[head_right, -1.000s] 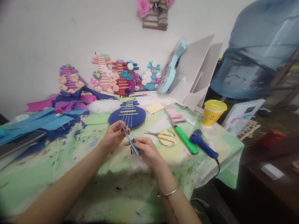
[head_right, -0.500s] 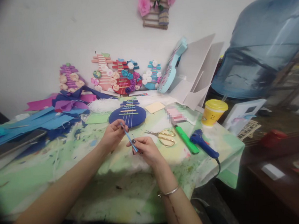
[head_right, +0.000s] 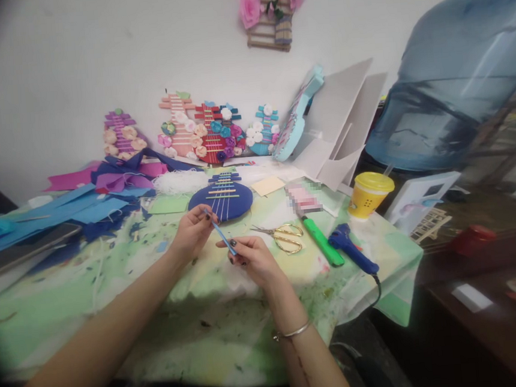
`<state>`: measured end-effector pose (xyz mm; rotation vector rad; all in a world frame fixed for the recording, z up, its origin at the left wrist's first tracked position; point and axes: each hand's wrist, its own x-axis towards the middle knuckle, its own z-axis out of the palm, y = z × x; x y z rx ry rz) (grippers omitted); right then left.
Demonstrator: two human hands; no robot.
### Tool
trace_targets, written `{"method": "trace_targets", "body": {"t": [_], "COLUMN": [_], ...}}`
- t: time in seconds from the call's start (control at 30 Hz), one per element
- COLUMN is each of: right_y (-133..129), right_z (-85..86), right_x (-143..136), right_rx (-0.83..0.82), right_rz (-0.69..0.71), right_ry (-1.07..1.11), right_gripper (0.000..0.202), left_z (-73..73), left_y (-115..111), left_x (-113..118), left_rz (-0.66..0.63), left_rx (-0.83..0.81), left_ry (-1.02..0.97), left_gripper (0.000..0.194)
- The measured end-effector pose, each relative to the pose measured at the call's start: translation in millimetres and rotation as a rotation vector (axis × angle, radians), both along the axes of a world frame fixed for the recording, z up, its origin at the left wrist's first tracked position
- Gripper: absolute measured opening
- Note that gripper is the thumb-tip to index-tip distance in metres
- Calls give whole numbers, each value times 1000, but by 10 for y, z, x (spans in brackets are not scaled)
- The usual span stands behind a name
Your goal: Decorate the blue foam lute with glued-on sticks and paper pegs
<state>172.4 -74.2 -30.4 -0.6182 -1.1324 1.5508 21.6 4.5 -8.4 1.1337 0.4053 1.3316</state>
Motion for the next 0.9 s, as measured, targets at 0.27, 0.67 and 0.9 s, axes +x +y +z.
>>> {"method": "trace_targets", "body": {"t": [0.27,0.67,0.9], "right_y": [11,-2,-2], "right_z": [-19,-3,-15], "right_x": [-4,-14,-61], "right_rx": [9,-25,8], "right_rz": [-7,6,-83], "right_ry": [-8,111,72], "right_gripper": [26,25,31], "left_z": [-6,5,11], "left_y": [-4,7,9], "left_x": [5,-4,-3], "left_rz": [14,57,80], "left_rx": [9,-1,0], "left_ry": [22,-10,2], "left_gripper": [26,28,28]}}
